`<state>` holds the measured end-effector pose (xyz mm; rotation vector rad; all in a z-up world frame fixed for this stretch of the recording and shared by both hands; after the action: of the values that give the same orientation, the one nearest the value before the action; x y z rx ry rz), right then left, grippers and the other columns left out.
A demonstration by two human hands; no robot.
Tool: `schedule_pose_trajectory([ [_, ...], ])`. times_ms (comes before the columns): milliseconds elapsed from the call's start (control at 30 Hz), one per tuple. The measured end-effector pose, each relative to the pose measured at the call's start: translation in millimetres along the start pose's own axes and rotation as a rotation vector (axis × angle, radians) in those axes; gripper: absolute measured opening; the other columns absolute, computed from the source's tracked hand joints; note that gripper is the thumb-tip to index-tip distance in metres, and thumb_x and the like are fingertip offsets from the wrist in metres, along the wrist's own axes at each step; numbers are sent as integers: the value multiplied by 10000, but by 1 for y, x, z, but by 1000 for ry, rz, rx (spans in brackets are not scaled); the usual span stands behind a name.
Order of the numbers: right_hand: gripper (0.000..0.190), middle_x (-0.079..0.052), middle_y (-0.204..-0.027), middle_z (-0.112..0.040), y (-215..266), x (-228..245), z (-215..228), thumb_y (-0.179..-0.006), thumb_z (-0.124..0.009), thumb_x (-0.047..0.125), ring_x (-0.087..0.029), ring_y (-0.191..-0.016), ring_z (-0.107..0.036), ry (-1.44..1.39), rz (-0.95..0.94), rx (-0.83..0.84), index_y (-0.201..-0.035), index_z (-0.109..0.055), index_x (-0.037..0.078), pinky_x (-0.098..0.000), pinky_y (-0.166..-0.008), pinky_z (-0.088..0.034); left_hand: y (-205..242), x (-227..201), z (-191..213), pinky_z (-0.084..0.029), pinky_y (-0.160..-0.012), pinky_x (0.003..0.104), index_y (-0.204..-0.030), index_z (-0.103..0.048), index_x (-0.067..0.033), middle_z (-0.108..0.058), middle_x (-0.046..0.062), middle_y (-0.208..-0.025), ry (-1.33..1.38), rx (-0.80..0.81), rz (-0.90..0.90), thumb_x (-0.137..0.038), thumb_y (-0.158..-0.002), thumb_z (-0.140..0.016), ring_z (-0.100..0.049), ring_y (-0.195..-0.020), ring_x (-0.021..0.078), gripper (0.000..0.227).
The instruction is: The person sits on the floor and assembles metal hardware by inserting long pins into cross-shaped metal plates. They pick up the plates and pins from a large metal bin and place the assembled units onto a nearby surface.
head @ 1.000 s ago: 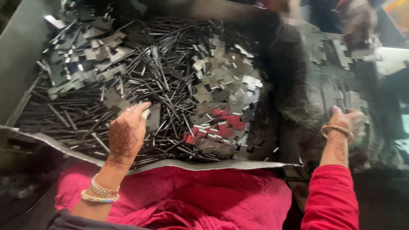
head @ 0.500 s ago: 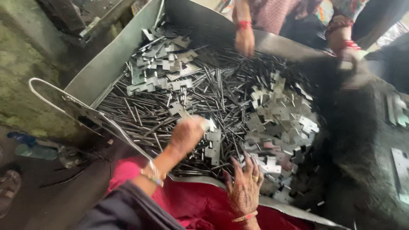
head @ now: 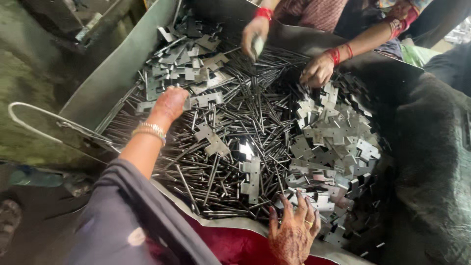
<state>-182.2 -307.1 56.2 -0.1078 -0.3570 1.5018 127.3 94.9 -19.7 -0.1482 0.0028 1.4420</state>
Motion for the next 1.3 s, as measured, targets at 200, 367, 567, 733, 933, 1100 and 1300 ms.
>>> schedule_pose_trajectory([
  [200,562,-54,-1463,-500,6,0,-4,-746,-729,411,-289,-1396,-407,-221,318,-79,-1281,-644,259,-515,-1199,-190,99,-115,113,-564,-734,426,-919,-583,-43,-626,151,-798,203,-420,-537,4,-868,-576,-652,-770,320,70],
  [367,549,-88,-1486,-481,20,10,-35,-787,-713,456,-313,-1396,-408,-173,425,-69,-1292,-629,256,-538,-1198,-180,111,-167,123,-493,-1035,403,-1290,-651,43,-689,233,-1295,754,-209,-851,-139,-773,-725,-632,-1103,275,553],
  [567,541,-122,-1495,-468,31,8,-80,-771,-674,470,-343,-1402,-415,-54,247,-76,-1261,-634,245,-583,-1199,-190,3,5,48,-430,-1046,516,-1277,-552,93,-596,297,-1262,257,-346,614,-507,-770,-879,-549,-1198,419,851],
  [733,615,-135,-1478,-458,29,-9,-112,-675,-685,519,-366,-1380,-378,-92,260,-104,-1246,-633,297,-658,-1162,-174,-30,78,-42,-240,-1152,572,-1509,-306,41,-349,296,-1541,230,56,992,-611,-619,-911,-306,-1448,440,1258],
  [933,675,-142,-1500,-471,26,-5,-116,-603,-725,504,-364,-1377,-378,-26,156,-14,-1246,-669,308,-660,-1143,-183,-43,109,-61,-576,-953,452,-1078,-767,-40,-723,214,-1217,140,30,710,-228,-869,-740,-701,-1153,361,282],
  [1100,596,-150,-1481,-497,19,19,-77,-689,-702,504,-343,-1371,-413,-34,156,-57,-1234,-688,265,-613,-1159,-212,-13,85,-41,-588,-824,495,-900,-784,-41,-743,247,-1003,127,-121,489,-145,-923,-688,-723,-973,422,143],
  [1300,568,-146,-1515,-452,14,28,-40,-746,-693,482,-338,-1400,-366,3,168,47,-1259,-673,238,-595,-1163,-211,88,-45,48,-578,-773,483,-892,-733,26,-718,287,-917,339,-84,309,-20,-806,-628,-714,-907,434,143],
])
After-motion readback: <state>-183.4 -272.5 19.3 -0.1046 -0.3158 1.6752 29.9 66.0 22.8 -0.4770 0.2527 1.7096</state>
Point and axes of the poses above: each hand's wrist, its own y-axis away from the middle knuckle, its own z-axis out of the back of the hand, x = y × z, the point moved 4 cm from there along -y, towards the middle knuckle
